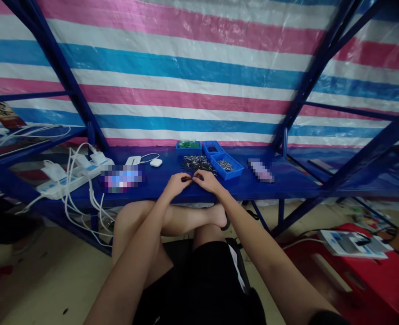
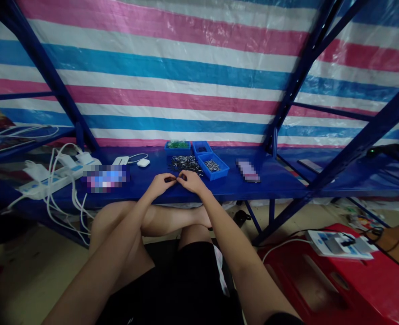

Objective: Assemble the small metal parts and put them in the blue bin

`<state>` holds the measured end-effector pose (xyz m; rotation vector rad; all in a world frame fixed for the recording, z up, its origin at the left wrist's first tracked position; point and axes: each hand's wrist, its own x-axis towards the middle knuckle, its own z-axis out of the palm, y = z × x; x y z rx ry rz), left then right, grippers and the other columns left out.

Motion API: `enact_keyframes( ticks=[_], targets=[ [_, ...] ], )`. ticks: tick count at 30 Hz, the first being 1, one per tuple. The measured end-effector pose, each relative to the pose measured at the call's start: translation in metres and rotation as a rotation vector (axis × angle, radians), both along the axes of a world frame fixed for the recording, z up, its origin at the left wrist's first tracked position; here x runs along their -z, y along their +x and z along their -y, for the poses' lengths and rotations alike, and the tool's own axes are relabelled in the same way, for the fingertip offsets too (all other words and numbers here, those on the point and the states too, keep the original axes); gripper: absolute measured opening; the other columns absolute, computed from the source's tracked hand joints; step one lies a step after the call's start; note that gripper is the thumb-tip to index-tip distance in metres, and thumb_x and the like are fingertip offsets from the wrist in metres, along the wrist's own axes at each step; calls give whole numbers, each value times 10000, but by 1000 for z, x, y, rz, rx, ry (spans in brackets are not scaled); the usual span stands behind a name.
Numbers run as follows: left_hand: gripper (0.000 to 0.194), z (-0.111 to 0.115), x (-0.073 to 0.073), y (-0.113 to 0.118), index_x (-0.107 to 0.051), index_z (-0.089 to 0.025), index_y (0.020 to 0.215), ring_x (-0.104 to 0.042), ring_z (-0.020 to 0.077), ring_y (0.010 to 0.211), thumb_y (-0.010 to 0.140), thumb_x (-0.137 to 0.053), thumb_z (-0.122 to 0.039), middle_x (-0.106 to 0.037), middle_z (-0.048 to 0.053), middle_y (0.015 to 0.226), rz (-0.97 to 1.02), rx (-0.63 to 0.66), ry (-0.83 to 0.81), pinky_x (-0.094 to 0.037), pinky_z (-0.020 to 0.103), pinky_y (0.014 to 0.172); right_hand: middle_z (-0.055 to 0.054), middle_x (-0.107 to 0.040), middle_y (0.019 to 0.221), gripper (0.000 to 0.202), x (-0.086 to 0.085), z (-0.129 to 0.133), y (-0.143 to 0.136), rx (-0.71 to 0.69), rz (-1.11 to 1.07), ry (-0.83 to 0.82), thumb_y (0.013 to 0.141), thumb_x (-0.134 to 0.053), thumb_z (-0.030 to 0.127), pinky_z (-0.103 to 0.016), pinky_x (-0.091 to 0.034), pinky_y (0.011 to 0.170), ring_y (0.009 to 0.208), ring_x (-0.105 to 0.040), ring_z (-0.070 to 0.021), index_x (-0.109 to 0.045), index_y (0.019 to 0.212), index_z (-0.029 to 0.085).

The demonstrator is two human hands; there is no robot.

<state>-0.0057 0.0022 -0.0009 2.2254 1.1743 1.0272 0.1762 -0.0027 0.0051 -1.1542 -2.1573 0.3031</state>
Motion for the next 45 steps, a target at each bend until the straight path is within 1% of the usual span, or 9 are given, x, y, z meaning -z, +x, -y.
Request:
enact_keyframes(
  ticks=[9,13,19,24,27,30,33,39,45],
  targets=[
    [215,-2,2,0,-671,-173,867,-611,172,807,696,-561,-243,-684,43,876,-31,-22,-10,-460,273,781,-7,-614,727,276,-2,2,-3,1,50,-90,831,-499,420,-200,-329,612,658,-524,-109,-633,863,181],
    [213,0,1,0,-671,-175,853,-611,174,799,686,-564,-252,-683,39,858,-28,-22,-14,-459,275,776,-8,-618,739,242,0,1,-2,-21,29,-71,832,-505,386,-200,-327,606,656,-520,-108,-637,856,184],
    [219,0,0,0,-671,-170,853,-610,179,792,713,-545,-282,-683,52,863,-45,-29,-14,-460,280,765,-10,-633,774,160,0,0,-2,-10,30,-65,826,-496,259,-208,-343,622,672,-532,-116,-637,848,187],
    [197,0,1,0,-674,-195,809,-597,181,778,720,-540,-310,-678,38,808,-158,-72,50,-450,286,751,-4,-621,781,169,0,1,-2,-40,-11,-69,821,-514,299,-204,-354,629,679,-530,-112,-618,904,195],
    [186,2,-1,1,-674,-210,813,-578,192,802,709,-546,-296,-672,39,820,-252,-81,105,-439,294,752,0,-609,748,202,-1,3,-3,-53,-13,-53,822,-519,362,-201,-344,613,651,-515,-106,-611,883,193],
    [198,3,-2,3,-671,-204,827,-565,200,818,716,-534,-294,-667,50,833,-283,-82,120,-430,302,754,-11,-611,766,192,-2,5,-4,-45,-3,-11,835,-506,347,-204,-338,621,659,-513,-104,-607,859,185],
    [203,3,-2,2,-670,-205,839,-570,199,819,717,-537,-296,-670,44,843,-228,-70,81,-431,305,761,-17,-621,779,176,-3,5,-5,-42,-26,-17,846,-490,305,-203,-344,623,668,-525,-106,-609,856,176],
    [229,2,-3,1,-646,-165,878,-605,168,773,743,-508,-289,-676,50,856,10,-41,-37,-457,272,732,-6,-636,783,181,-1,0,-1,-47,-135,-43,842,-482,284,-209,-378,664,694,-548,-113,-627,854,177],
    [244,5,-7,2,-636,-158,846,-610,168,754,773,-482,-333,-679,53,827,86,-95,-33,-465,268,702,-35,-643,810,204,0,1,-1,-64,-7,-14,854,-477,276,-227,-374,706,741,-556,-130,-655,837,176]
  ],
)
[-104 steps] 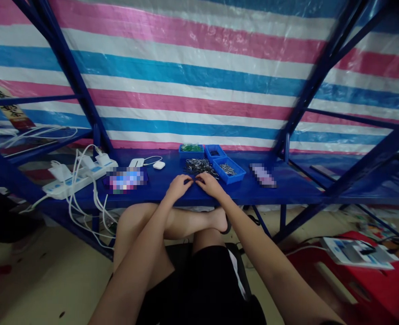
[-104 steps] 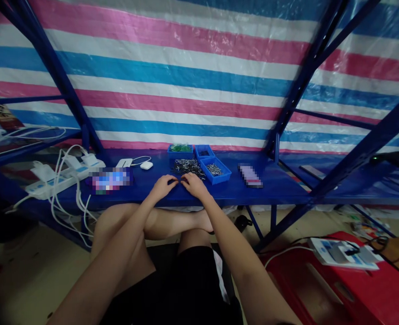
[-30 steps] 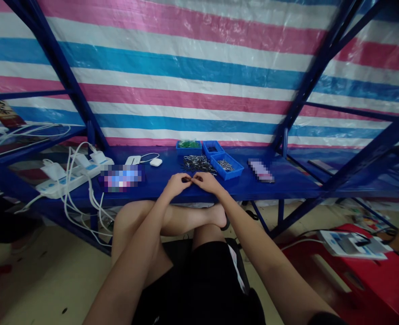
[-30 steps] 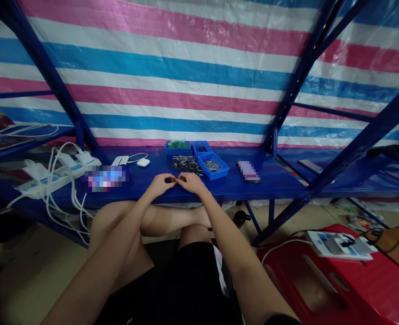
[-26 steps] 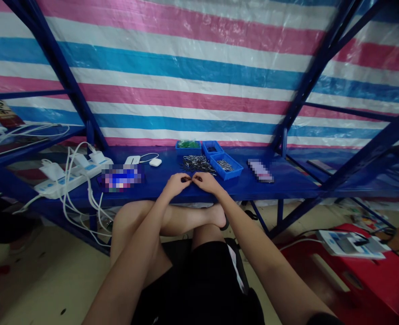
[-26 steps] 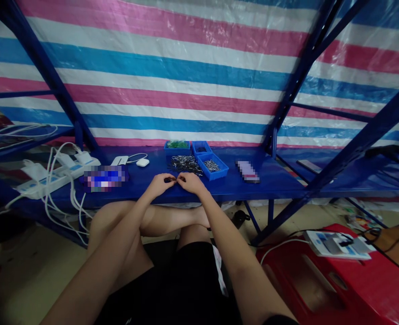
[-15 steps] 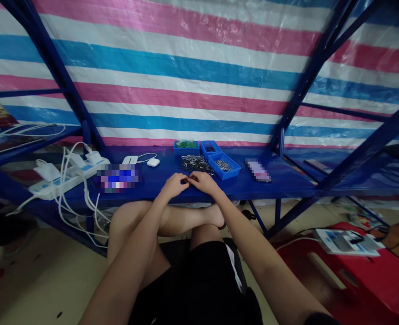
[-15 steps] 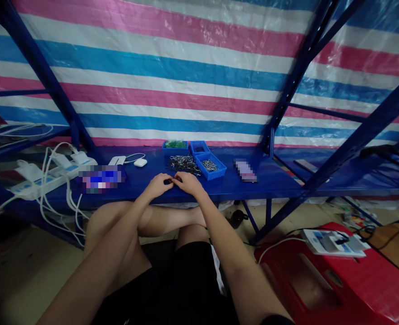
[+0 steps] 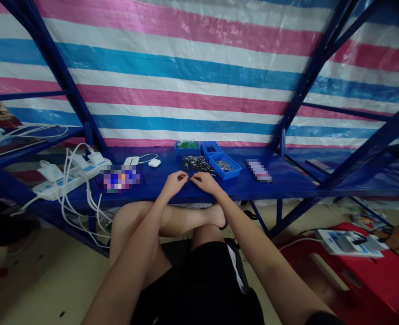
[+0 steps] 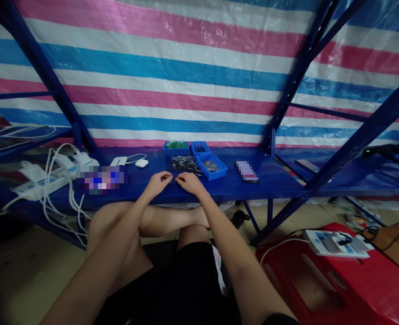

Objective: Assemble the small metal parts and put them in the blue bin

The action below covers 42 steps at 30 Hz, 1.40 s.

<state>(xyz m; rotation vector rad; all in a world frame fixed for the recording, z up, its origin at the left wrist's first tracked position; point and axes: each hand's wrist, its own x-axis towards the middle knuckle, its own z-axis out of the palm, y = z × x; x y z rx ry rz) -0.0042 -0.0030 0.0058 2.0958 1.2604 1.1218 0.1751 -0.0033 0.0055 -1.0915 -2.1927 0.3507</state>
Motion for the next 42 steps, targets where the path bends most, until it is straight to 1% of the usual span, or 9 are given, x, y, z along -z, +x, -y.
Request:
enact_keyframes(
  ticks=[4,9,14,20,24,27,30,33,42],
  targets=[
    [244,2,-2,1,-634,-162,815,-609,165,743,781,-483,-350,-680,49,811,6,-1,15,-463,265,697,-44,-642,834,216,0,0,-1,-4,34,19,868,-461,274,-230,-373,724,766,-559,-134,-653,858,174],
    [246,3,-2,1,-633,-163,821,-606,160,728,782,-483,-355,-677,45,801,11,-7,20,-463,265,688,-35,-633,877,181,1,-1,0,25,-43,4,854,-481,265,-229,-384,713,754,-554,-128,-614,948,185],
    [241,1,0,1,-632,-162,809,-606,164,726,776,-486,-352,-677,47,788,-16,-17,8,-464,269,685,-32,-620,837,148,1,-1,0,35,-67,6,849,-476,225,-232,-381,701,726,-539,-124,-611,883,175],
    [234,0,0,0,-636,-164,843,-612,163,745,780,-486,-332,-680,45,807,4,9,4,-464,262,696,-19,-598,802,199,0,2,0,35,-38,-1,813,-535,256,-222,-380,666,697,-523,-119,-589,991,183],
    [244,1,-2,0,-643,-164,842,-611,161,752,787,-478,-335,-682,43,829,11,33,12,-462,260,708,-33,-614,857,150,0,2,0,13,-21,12,841,-491,227,-224,-383,697,745,-540,-123,-601,932,179],
    [240,0,0,0,-646,-168,844,-612,161,745,783,-486,-336,-681,43,825,6,14,19,-463,264,706,-35,-625,871,148,1,0,0,24,-24,20,853,-471,225,-228,-387,716,769,-553,-130,-598,917,182],
    [253,-2,2,0,-640,-166,913,-612,161,731,771,-505,-327,-680,47,817,21,-14,7,-469,267,700,-37,-629,880,155,3,-1,0,25,-32,39,859,-462,228,-232,-392,727,779,-560,-133,-597,922,183],
    [275,-3,4,0,-631,-163,964,-608,154,707,762,-516,-312,-677,45,799,29,-2,-8,-470,264,687,-42,-633,886,164,4,-2,1,18,-27,53,864,-456,228,-233,-393,737,791,-565,-135,-601,925,181],
    [246,-2,3,-1,-644,-164,895,-607,157,735,778,-504,-329,-680,49,830,-18,5,-8,-452,253,683,-35,-648,876,180,2,0,0,38,-19,17,867,-453,236,-220,-399,718,780,-581,-129,-600,954,179]
  ],
)
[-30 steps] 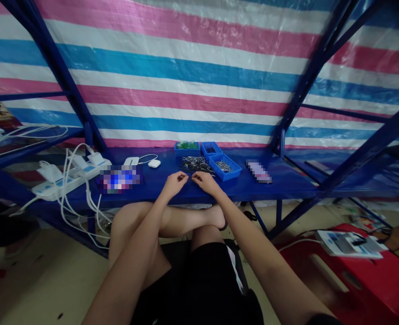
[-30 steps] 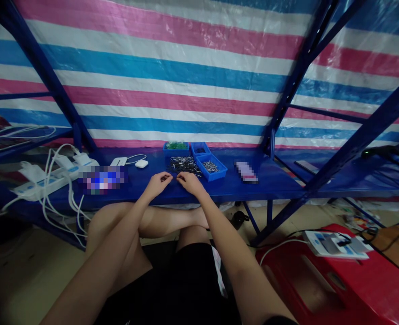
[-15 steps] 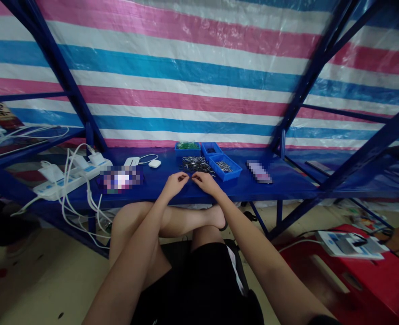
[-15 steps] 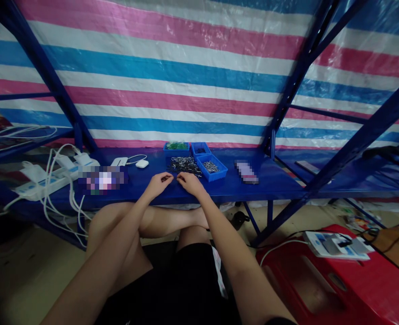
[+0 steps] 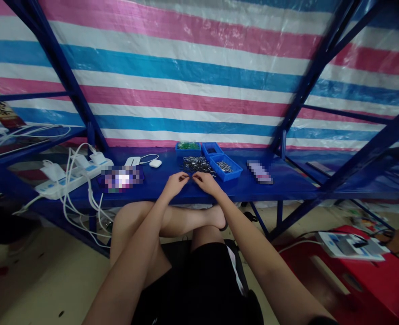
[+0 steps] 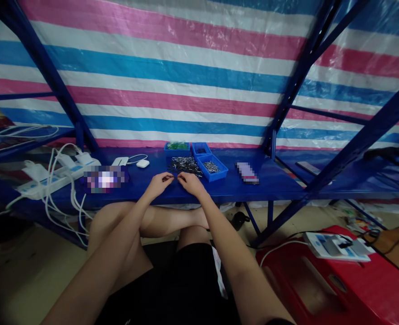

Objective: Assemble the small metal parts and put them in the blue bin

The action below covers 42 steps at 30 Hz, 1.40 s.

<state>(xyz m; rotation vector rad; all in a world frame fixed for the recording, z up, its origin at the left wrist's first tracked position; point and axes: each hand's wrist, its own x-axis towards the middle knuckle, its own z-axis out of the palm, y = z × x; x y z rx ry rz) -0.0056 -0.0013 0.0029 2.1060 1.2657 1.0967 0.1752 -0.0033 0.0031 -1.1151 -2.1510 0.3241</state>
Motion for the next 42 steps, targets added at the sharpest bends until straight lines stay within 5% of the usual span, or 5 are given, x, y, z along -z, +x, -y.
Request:
enact_keyframes(
  ticks=[15,27,32,42],
  targets=[
    [242,-4,4,0,-648,-168,904,-613,158,731,776,-511,-320,-682,48,824,11,-8,7,-456,255,689,-43,-645,854,217,-2,2,-1,25,19,17,898,-400,263,-217,-383,712,779,-583,-136,-599,906,177],
    [222,-1,0,0,-643,-164,832,-612,163,733,784,-485,-312,-683,51,815,-22,-19,5,-448,250,680,-10,-629,792,224,4,-4,0,26,-61,-36,832,-499,227,-221,-404,664,703,-573,-132,-535,1051,196],
    [225,-1,1,0,-641,-168,834,-611,162,733,786,-477,-314,-682,49,808,-32,-11,10,-443,248,679,-27,-632,848,134,4,-5,0,14,-45,10,846,-468,221,-224,-397,692,735,-567,-128,-583,907,189],
    [253,-2,1,-1,-644,-170,843,-604,159,727,795,-447,-322,-681,47,806,-75,-18,-3,-442,247,695,-16,-620,798,141,5,-6,0,-6,-51,-33,824,-504,222,-218,-391,677,697,-549,-118,-595,925,182]
  ],
)
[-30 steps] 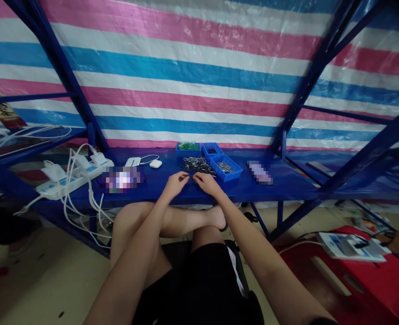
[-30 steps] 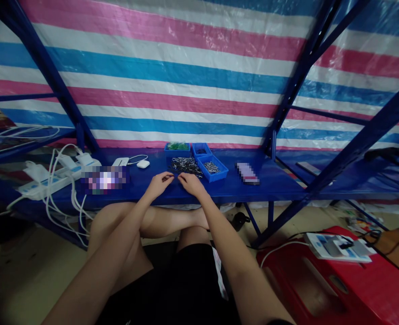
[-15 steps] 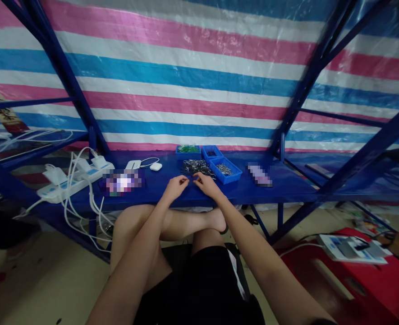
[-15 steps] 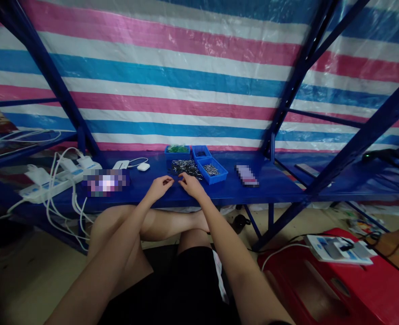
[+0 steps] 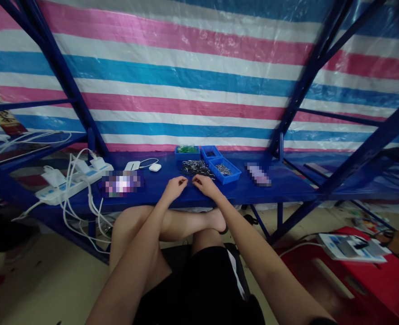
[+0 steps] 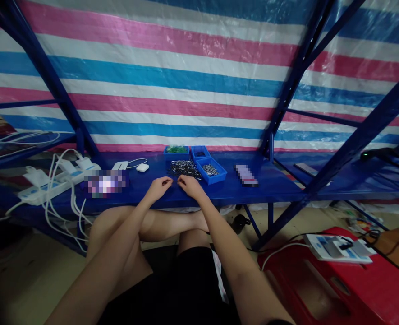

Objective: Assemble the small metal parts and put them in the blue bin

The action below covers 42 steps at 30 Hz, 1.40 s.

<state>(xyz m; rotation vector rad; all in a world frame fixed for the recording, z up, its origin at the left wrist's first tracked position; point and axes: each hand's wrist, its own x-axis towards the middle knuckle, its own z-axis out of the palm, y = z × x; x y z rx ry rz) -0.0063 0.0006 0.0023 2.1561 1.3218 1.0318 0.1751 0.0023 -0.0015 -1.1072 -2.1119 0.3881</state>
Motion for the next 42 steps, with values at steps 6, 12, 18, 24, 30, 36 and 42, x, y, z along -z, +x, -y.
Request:
enact_keyframes(
  ticks=[6,12,18,24,30,36,42],
  targets=[
    [266,0,0,0,-647,-166,839,-603,169,727,795,-451,-340,-678,53,796,14,-15,19,-442,259,675,-7,-619,761,182,-3,4,-1,5,15,-15,825,-521,277,-211,-385,646,666,-546,-116,-592,963,181],
    [270,1,0,1,-657,-168,838,-611,169,736,785,-483,-367,-687,53,814,55,-1,8,-455,260,690,-29,-642,848,180,-5,5,-1,14,26,17,869,-457,258,-217,-385,704,744,-566,-125,-611,923,181],
    [292,1,0,0,-655,-155,916,-619,179,789,770,-518,-367,-688,72,883,124,39,3,-465,280,737,-38,-646,864,195,-3,3,0,-3,90,54,878,-450,255,-221,-382,726,784,-569,-130,-625,916,178],
    [254,3,-3,1,-641,-157,869,-612,166,794,767,-516,-352,-676,56,867,165,30,29,-467,269,737,-39,-648,875,195,-5,4,-1,-14,112,48,864,-479,273,-222,-383,721,781,-564,-129,-637,931,183],
    [195,4,-3,2,-599,-156,813,-606,152,750,755,-513,-321,-649,33,775,210,28,9,-467,250,701,-29,-649,827,232,-8,9,-2,9,39,14,875,-452,320,-214,-383,681,721,-564,-121,-636,909,181],
    [220,6,-4,1,-630,-155,802,-571,136,665,748,-512,-332,-644,24,724,132,13,36,-439,236,636,-27,-644,775,293,-11,11,-3,16,35,6,888,-424,357,-210,-372,670,700,-554,-119,-641,825,170],
    [191,6,-2,1,-656,-163,796,-536,127,620,693,-552,-286,-623,11,687,-30,57,42,-408,227,586,-19,-642,790,299,-13,12,-3,-18,57,-9,870,-446,394,-204,-353,641,695,-541,-113,-654,842,182]
  ],
)
